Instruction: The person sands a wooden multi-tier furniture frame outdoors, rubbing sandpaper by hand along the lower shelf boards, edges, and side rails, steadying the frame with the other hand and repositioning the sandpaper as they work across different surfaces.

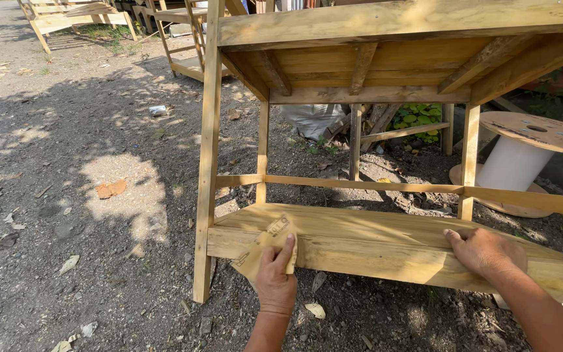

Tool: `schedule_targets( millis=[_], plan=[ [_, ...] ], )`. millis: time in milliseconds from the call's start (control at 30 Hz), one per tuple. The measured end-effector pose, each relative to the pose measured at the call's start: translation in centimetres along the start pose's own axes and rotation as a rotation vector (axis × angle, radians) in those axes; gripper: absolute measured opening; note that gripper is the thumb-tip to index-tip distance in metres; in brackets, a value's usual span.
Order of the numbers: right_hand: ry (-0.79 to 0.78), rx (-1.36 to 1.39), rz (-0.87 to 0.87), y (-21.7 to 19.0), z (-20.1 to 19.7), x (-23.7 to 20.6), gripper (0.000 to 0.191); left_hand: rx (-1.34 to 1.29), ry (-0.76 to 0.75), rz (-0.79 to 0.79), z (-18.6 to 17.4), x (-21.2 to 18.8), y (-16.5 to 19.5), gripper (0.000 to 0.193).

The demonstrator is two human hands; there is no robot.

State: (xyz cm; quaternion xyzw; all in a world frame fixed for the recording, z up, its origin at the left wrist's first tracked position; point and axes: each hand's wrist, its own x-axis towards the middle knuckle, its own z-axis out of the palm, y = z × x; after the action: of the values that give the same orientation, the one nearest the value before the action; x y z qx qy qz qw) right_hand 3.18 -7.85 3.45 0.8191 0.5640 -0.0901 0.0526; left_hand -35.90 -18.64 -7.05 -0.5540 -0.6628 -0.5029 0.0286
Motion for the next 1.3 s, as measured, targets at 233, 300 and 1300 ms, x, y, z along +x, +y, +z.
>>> schedule_targets(
  millis=[233, 300, 1300],
  plan=[
    [-0.015, 0.039, -0.023, 0.2, 0.9, 1.8, 0.059, -0.035, 0.466, -0.443, -4.8, 7.3, -7.2, 0.038],
    [-0.024, 0.028, -0.001, 0.0, 0.9, 1.8, 0.058, -0.117, 0.466, -0.402, -3.1, 6.1, -3.7, 0.042],
    [0.020, 0.096, -0.015, 0.3, 1.4, 2.3, 0.075, -0.167, 0.303, -0.293, -3.6, 4.2, -5.3, 0.053]
  ],
)
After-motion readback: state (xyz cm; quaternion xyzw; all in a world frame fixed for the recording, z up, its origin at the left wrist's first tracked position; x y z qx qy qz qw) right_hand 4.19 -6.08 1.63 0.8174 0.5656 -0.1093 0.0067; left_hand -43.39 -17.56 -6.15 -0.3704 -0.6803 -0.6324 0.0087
